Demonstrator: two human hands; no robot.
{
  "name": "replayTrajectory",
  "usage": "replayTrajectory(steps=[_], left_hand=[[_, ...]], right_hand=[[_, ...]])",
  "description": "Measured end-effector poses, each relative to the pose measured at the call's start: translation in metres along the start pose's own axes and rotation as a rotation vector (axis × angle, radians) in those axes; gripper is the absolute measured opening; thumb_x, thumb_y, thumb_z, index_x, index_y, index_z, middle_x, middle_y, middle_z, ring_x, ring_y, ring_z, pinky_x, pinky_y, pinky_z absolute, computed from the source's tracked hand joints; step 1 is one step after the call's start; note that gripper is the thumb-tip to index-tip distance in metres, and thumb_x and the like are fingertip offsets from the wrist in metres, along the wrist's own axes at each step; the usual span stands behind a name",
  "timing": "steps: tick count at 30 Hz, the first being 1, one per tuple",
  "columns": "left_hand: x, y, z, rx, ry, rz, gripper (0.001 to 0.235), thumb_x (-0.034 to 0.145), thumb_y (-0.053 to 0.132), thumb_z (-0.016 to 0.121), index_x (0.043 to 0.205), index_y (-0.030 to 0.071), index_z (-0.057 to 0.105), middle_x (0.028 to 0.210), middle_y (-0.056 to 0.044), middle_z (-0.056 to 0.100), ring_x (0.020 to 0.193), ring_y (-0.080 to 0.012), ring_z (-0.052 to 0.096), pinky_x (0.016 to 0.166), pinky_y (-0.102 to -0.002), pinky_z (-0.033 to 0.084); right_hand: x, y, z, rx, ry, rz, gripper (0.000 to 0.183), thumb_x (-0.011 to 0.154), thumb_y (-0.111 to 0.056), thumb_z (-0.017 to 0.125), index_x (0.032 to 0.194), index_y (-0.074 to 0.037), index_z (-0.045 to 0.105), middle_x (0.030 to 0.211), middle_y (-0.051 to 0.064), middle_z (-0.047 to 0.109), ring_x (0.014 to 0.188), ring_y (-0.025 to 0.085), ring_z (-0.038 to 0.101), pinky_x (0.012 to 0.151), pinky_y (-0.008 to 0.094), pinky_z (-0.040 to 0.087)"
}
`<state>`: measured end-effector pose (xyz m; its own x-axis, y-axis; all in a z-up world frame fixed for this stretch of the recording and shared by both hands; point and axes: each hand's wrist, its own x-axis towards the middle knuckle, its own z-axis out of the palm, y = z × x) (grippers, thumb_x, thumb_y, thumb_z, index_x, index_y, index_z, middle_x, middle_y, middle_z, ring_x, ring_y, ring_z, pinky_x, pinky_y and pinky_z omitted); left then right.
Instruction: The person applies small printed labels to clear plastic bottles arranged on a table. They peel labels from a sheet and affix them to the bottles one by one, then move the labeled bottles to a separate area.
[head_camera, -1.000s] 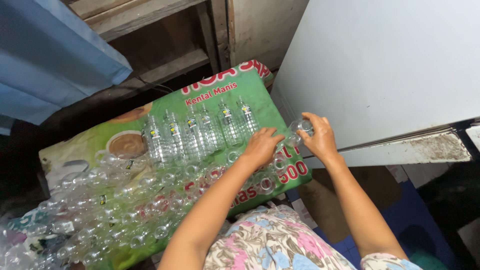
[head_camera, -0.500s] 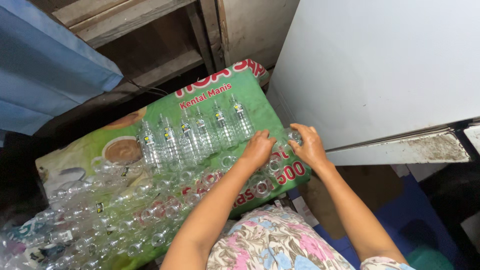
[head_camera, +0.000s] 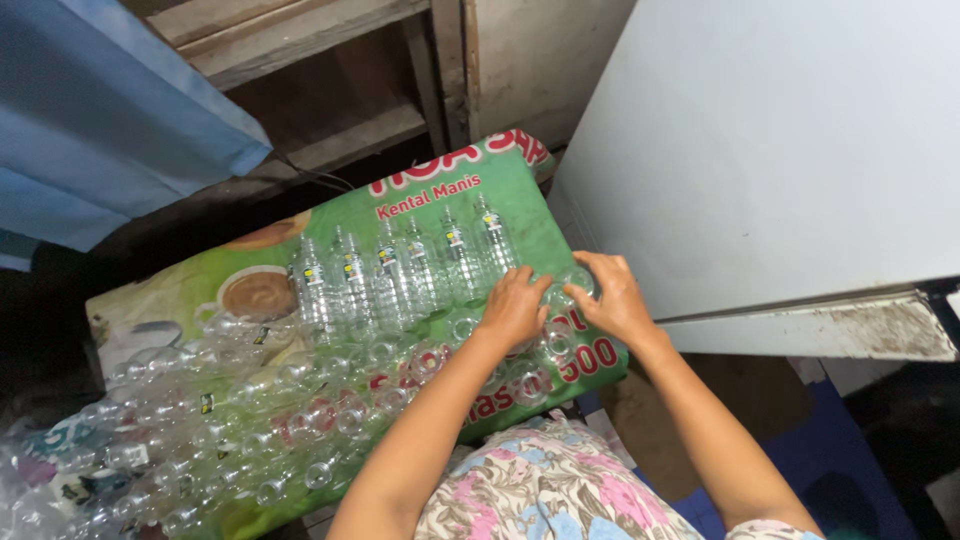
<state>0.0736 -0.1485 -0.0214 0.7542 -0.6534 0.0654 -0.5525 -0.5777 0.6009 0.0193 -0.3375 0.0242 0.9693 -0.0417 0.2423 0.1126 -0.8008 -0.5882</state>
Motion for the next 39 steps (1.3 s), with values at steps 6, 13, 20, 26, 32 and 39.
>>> replayTrajectory(steps=[6,13,20,26,32,39], left_hand=[[-0.017,-0.015,-0.02,-0.058,0.11,-0.118,0.053,0.081,0.019,0.079,0.13,0.007,0.063,0.123,-0.019,0.061,0.118,-0.0396,0.057,0.1,-0.049,0.048],[-0.03,-0.08,-0.019,-0.386,0.375,-0.417,0.052,0.083,0.02,0.079,0.13,0.006,0.062,0.122,-0.018,0.069,0.109,-0.0348,0.068,0.094,-0.043,0.054],[-0.052,-0.101,-0.011,-0.39,0.418,-0.481,0.049,0.084,0.02,0.078,0.129,0.006,0.063,0.122,-0.018,0.069,0.11,-0.0339,0.068,0.094,-0.042,0.054],[-0.052,-0.093,-0.018,-0.42,0.389,-0.542,0.047,0.084,0.02,0.077,0.128,0.008,0.064,0.121,-0.017,0.069,0.109,-0.0338,0.069,0.092,-0.041,0.055],[-0.054,-0.098,-0.016,-0.433,0.384,-0.563,0.047,0.085,0.02,0.078,0.128,0.008,0.064,0.123,-0.017,0.069,0.11,-0.034,0.069,0.093,-0.041,0.055],[-0.036,-0.094,-0.024,-0.509,0.4,-0.532,0.065,0.082,0.025,0.083,0.138,0.006,0.056,0.135,-0.016,0.067,0.124,-0.0311,0.067,0.098,-0.041,0.054]], right_hand=[[0.061,0.012,0.04,0.067,-0.024,0.136,0.05,0.082,-0.021,0.081,0.126,-0.005,0.066,0.12,0.016,0.071,0.111,0.036,0.066,0.098,0.043,0.051],[0.138,0.075,0.181,-0.032,-0.464,0.497,0.095,0.071,-0.04,0.091,0.147,-0.006,0.046,0.133,0.026,0.063,0.123,0.039,0.063,0.102,0.042,0.05],[0.158,0.118,0.241,-0.193,-0.664,0.659,0.135,0.065,-0.049,0.094,0.157,0.01,0.016,0.14,0.032,0.057,0.131,0.038,0.06,0.108,0.038,0.049],[0.156,0.114,0.249,-0.175,-0.713,0.66,0.145,0.061,-0.051,0.096,0.156,0.013,0.007,0.145,0.034,0.052,0.134,0.037,0.057,0.11,0.038,0.047],[0.155,0.109,0.247,0.011,-0.663,0.805,0.133,0.063,-0.028,0.095,0.158,0.008,0.009,0.145,0.031,0.053,0.131,0.039,0.059,0.104,0.046,0.053],[0.179,0.056,0.153,0.516,-0.533,0.807,0.113,0.065,-0.012,0.081,0.162,-0.011,0.024,0.133,0.023,0.071,0.118,0.031,0.068,0.094,0.048,0.053]])
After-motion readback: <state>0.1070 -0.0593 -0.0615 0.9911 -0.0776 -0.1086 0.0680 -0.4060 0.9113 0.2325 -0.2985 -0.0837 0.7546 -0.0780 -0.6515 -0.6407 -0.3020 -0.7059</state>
